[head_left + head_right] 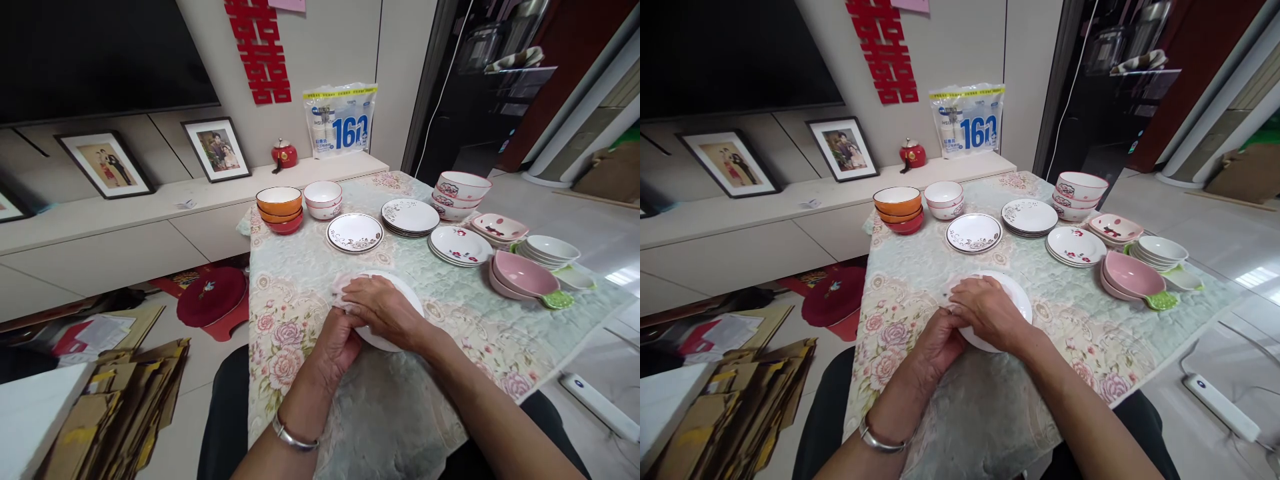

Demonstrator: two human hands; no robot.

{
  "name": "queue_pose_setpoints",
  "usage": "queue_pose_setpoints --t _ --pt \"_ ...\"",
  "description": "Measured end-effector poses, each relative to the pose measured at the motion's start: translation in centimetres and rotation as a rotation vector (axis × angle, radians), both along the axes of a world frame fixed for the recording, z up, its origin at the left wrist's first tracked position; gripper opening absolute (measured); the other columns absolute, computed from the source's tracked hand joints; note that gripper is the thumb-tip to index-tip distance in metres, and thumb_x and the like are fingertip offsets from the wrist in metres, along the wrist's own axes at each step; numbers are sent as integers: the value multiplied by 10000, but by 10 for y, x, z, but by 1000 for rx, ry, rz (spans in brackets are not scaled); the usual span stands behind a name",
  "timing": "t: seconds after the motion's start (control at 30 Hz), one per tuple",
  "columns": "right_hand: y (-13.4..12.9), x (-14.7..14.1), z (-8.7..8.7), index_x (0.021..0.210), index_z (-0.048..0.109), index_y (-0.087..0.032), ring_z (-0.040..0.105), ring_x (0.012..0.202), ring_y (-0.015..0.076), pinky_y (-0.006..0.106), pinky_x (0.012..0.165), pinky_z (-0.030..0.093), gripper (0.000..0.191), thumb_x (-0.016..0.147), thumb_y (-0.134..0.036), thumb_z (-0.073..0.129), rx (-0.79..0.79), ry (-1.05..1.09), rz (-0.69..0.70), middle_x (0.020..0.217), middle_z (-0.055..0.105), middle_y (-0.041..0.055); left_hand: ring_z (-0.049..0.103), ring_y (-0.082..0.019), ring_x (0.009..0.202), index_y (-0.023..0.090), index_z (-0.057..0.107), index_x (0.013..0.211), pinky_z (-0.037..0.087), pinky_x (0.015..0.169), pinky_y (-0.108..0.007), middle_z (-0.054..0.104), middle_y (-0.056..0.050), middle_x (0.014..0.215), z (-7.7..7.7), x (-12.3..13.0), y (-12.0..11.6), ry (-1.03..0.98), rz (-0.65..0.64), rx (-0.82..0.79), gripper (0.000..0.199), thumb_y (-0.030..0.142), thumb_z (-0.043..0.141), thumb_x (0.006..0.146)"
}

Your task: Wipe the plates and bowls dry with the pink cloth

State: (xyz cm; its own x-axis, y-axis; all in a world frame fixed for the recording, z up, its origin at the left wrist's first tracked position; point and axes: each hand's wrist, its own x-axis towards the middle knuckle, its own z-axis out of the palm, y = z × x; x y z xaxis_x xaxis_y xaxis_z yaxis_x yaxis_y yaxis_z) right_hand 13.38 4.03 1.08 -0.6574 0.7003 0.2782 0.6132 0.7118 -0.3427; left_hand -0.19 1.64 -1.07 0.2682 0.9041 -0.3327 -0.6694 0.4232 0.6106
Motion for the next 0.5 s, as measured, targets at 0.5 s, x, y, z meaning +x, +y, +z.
queue_pose_setpoints --t 0.5 --pt "12 17 -6 1248 628 -193 590 1185 255 393 989 449 328 993 -298 451 -27 -11 -427 1288 649 113 661 -261 922 151 628 1224 456 851 -355 746 -79 968 -1 0 -1 -14 -42 25 693 41 688 542"
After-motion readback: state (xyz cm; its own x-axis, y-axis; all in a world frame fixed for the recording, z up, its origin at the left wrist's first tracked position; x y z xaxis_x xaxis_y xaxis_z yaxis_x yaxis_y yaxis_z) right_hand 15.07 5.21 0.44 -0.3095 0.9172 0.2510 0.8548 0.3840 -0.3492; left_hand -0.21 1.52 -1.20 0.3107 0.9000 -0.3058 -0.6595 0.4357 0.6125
